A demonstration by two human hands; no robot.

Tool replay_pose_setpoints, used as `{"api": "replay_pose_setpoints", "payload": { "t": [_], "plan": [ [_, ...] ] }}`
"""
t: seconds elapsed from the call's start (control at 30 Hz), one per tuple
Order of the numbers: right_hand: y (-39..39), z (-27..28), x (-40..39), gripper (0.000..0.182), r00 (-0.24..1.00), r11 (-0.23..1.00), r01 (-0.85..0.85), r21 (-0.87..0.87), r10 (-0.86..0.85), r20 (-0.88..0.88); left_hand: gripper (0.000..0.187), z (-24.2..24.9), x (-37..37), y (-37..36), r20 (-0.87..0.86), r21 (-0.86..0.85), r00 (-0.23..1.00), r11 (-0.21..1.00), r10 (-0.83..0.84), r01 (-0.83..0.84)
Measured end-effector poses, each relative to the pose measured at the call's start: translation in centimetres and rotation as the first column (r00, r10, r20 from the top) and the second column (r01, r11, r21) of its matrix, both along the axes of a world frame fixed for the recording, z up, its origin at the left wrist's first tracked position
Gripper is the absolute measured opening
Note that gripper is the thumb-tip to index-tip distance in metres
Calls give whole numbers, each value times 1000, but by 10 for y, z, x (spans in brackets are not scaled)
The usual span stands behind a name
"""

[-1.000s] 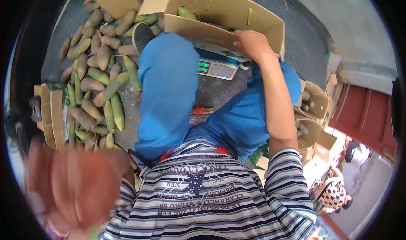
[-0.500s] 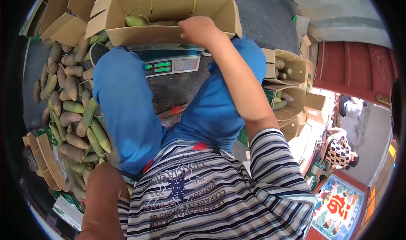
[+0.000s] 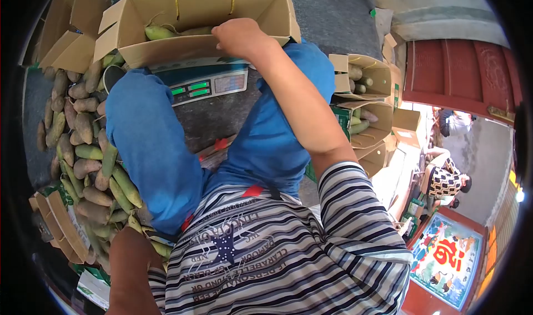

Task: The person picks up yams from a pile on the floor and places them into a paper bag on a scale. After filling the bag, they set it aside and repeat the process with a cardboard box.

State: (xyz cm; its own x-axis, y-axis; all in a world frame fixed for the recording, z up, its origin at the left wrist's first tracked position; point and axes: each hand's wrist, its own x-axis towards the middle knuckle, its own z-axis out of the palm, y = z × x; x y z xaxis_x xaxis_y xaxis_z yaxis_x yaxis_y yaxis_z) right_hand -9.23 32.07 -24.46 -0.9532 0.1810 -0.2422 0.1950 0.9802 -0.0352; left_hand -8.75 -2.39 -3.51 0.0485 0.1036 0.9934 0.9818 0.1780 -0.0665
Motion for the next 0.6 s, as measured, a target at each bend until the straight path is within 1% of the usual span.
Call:
{"api": "replay_pose_setpoints", "payload": {
  "t": [0.07, 0.1, 0.17, 0.2, 0.23, 0.27, 0.3, 0.33, 0.37, 0.4, 0.43, 0.47, 0.5, 0.53, 0.57, 0.6],
  "plan": [
    [2, 4, 3, 22, 997, 999, 29, 14, -30, 70, 24, -9, -2, -2, -102, -43, 994, 998, 35, -40],
    [0, 7, 0, 22, 995, 1000, 20, 15, -22, 96, 24, -16, -5, -9, -148, -29, 989, 1000, 8, -12],
    [0, 9, 1, 18, 998, 1000, 11, 12, -12, 66, 25, -34, -8, -37, -261, -36, 965, 999, 21, -32],
    [-4, 18, 1, 18, 996, 999, 50, -13, -49, 75, 25, -43, -11, -47, -220, -15, 973, 997, 69, -74],
    [-2, 17, 2, 22, 997, 999, 31, -18, -30, 77, 24, -58, -22, -49, -105, 8, 988, 993, 117, -117],
    [3, 13, 5, 24, 1000, 1000, 2, -13, -1, 25, 24, -72, -37, -50, 37, 9, 988, 988, 153, -153],
    [1, 14, 4, 23, 999, 1000, -28, 2, 28, 39, 23, -90, -57, -53, 206, -9, 961, 982, 187, -189],
    [-3, 17, 5, 20, 1000, 1000, -28, -7, 28, -5, 23, -112, -79, -55, 386, -54, 894, 973, 226, -223],
    [-9, 25, 2, 21, 1000, 1000, -29, -2, 29, 13, 23, -136, -103, -60, 544, -110, 795, 962, 269, -250],
    [-10, 26, 0, 23, 999, 1000, -26, -10, 26, 32, 23, -164, -125, -68, 649, -192, 691, 947, 319, -256],
    [-11, 28, 0, 24, 999, 999, -33, -15, 33, 29, 22, -197, -142, -78, 716, -292, 585, 925, 380, -244],
    [-12, 29, 1, 26, 999, 999, -31, -17, 31, 30, 22, -231, -154, -90, 749, -403, 480, 889, 457, -217],
    [-11, 29, 2, 27, 999, 1000, -22, -17, 22, 33, 22, -268, -158, -105, 751, -528, 368, 833, 548, -163],
    [-12, 28, 2, 30, 1000, 1000, -16, -26, 17, 26, 26, -305, -158, -121, 734, -624, 263, 774, 627, -105],
    [-12, 28, 3, 33, 1000, 999, -10, -36, 11, 25, 30, -341, -158, -137, 687, -713, 168, 700, 707, -30],
    [-12, 27, 2, 36, 1000, 999, -3, -45, 4, 22, 37, -370, -152, -150, 670, -741, 13, 667, 743, 69]
  ]
}}
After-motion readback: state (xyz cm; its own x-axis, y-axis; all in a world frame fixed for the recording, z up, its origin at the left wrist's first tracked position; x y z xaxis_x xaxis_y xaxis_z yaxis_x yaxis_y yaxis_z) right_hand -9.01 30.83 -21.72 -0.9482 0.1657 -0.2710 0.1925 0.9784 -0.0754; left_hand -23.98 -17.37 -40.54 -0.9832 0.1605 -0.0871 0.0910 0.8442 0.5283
